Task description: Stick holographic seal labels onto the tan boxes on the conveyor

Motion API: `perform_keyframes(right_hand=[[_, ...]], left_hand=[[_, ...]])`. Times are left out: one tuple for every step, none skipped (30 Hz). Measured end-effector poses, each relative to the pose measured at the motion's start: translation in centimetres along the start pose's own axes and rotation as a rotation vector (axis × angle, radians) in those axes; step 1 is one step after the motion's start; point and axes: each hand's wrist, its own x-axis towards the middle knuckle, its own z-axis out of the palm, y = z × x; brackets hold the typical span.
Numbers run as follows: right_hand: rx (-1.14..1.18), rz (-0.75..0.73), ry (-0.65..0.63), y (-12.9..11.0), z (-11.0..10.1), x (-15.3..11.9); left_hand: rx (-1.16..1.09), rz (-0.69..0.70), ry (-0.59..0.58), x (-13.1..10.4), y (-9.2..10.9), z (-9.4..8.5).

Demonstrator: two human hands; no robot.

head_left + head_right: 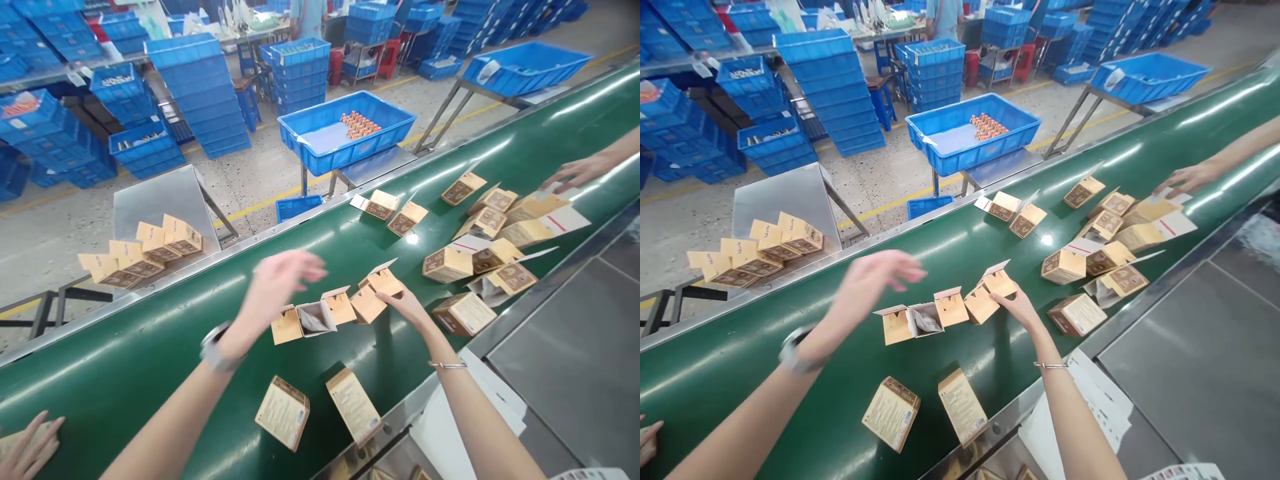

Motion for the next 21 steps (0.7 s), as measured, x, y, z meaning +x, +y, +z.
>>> perform_keyframes(right_hand=[[0.002,-0.002,0.017,0.1,0.2,-0.2],[0.003,-0.004,0.033,0.3,0.3,-0.5],[0.004,-0.005,0.048,0.4,0.4,-0.8],[0.004,-0.005,0.061,0.4,0.4,-1.1],[0.004,-0.006,0.07,0.5,0.4,-1.4],[0.005,-0.008,0.074,0.5,0.3,-1.6],[0.008,-0.013,0.07,0.5,0.3,-1.7],[0.012,-0.02,0.057,0.5,0.2,-1.8],[0.016,-0.029,0.036,0.6,0.2,-1.9],[0.022,-0.038,0.009,0.7,0.1,-1.8],[0.028,-0.047,-0.023,0.8,0.0,-1.7],[0.035,-0.058,-0.059,1.0,-0.1,-1.7],[0.044,-0.071,-0.097,1.2,-0.3,-1.6],[0.053,-0.087,-0.135,1.5,-0.5,-1.6],[0.061,-0.107,-0.17,1.8,-0.8,-1.6],[0.066,-0.128,-0.196,2.1,-1.1,-1.7],[0.068,-0.149,-0.208,2.5,-1.4,-1.9],[0.066,-0.17,-0.205,2.8,-1.7,-2.2],[0.062,-0.188,-0.188,3.1,-2.0,-2.4],[0.059,-0.206,-0.161,3.3,-2.2,-2.6],[0.057,-0.223,-0.13,3.5,-2.4,-2.8]], left_hand=[[0.002,-0.03,0.228,-1.6,-1.5,-2.5],[0.008,-0.111,0.395,-3.1,-3.3,-4.4],[0.017,-0.187,0.431,-4.3,-5.4,-5.6],[0.018,-0.242,0.415,-5.2,-7.4,-6.0],[0.013,-0.284,0.377,-5.9,-9.3,-5.7],[0.002,-0.303,0.328,-6.3,-10.9,-4.9],[-0.008,-0.303,0.285,-6.4,-12.1,-3.9],[-0.016,-0.289,0.249,-6.3,-12.9,-2.8],[-0.022,-0.268,0.221,-6.0,-13.3,-1.8],[-0.026,-0.247,0.203,-5.6,-13.5,-1.0],[-0.024,-0.225,0.193,-5.1,-13.4,-0.5],[-0.015,-0.204,0.189,-4.6,-13.3,-0.1],[-0.003,-0.185,0.187,-4.3,-13.1,0.0],[0.018,-0.16,0.184,-4.0,-12.9,0.1],[0.052,-0.134,0.177,-3.9,-12.7,0.2],[0.098,-0.11,0.175,-3.9,-12.6,0.3],[0.15,-0.094,0.183,-3.9,-12.6,0.5],[0.203,-0.087,0.196,-3.9,-12.5,0.8],[0.252,-0.092,0.21,-4.0,-12.4,1.2],[0.296,-0.106,0.224,-3.9,-12.3,1.6],[0.329,-0.125,0.235,-3.9,-12.1,2.1]])
